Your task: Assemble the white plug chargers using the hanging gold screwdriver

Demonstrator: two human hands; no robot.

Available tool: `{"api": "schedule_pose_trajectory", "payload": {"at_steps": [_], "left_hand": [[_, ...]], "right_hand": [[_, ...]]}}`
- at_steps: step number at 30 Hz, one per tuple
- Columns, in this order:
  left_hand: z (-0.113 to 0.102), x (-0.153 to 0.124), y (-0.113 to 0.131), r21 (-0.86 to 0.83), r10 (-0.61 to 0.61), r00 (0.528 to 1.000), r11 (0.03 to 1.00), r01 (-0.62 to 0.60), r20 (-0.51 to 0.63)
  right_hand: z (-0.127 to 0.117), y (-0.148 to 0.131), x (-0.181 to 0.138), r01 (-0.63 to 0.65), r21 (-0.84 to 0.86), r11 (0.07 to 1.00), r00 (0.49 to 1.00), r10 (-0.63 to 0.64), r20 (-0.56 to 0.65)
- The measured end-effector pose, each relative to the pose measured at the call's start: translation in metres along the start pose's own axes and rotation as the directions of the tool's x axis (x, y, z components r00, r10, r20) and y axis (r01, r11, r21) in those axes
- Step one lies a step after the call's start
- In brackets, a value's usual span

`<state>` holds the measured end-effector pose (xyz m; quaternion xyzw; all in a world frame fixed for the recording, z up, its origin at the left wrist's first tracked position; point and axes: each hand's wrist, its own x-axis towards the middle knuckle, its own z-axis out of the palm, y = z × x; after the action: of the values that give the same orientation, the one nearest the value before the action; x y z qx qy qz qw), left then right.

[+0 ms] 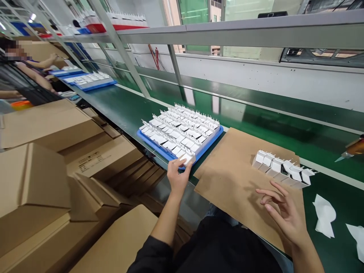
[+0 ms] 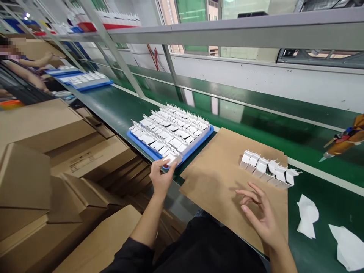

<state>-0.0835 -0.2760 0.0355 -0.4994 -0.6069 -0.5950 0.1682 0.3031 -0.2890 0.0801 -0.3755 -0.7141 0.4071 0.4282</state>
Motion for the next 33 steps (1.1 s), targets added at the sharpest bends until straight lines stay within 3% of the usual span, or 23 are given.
{"api": "schedule_pose_trajectory", "payload": {"at_steps": [5, 18, 24, 33], "left_hand": [[0.003, 0.002, -0.018, 0.154, 0.042, 0.999, 0.987, -0.041, 0.002], [0.009, 0.003, -0.030, 0.209, 0.119, 0.988, 0.968, -0.137, 0.094], [0.013, 0.003, -0.029, 0.238, 0.130, 0.989, 0.960, -0.144, 0.073], [0.003, 0.012, -0.019, 0.235, 0.178, 0.970, 0.948, -0.214, 0.167]], "right_hand": [[0.000, 0.001, 0.000, -0.004, -0.047, 0.999, 1.000, 0.005, 0.027], [0.000, -0.006, 0.004, 0.018, -0.137, 0.990, 0.993, -0.001, 0.122], [0.001, -0.005, 0.003, 0.015, -0.149, 0.989, 0.990, 0.007, 0.142], [0.002, -0.004, 0.001, 0.002, -0.189, 0.982, 0.984, 0.031, 0.174]]}}
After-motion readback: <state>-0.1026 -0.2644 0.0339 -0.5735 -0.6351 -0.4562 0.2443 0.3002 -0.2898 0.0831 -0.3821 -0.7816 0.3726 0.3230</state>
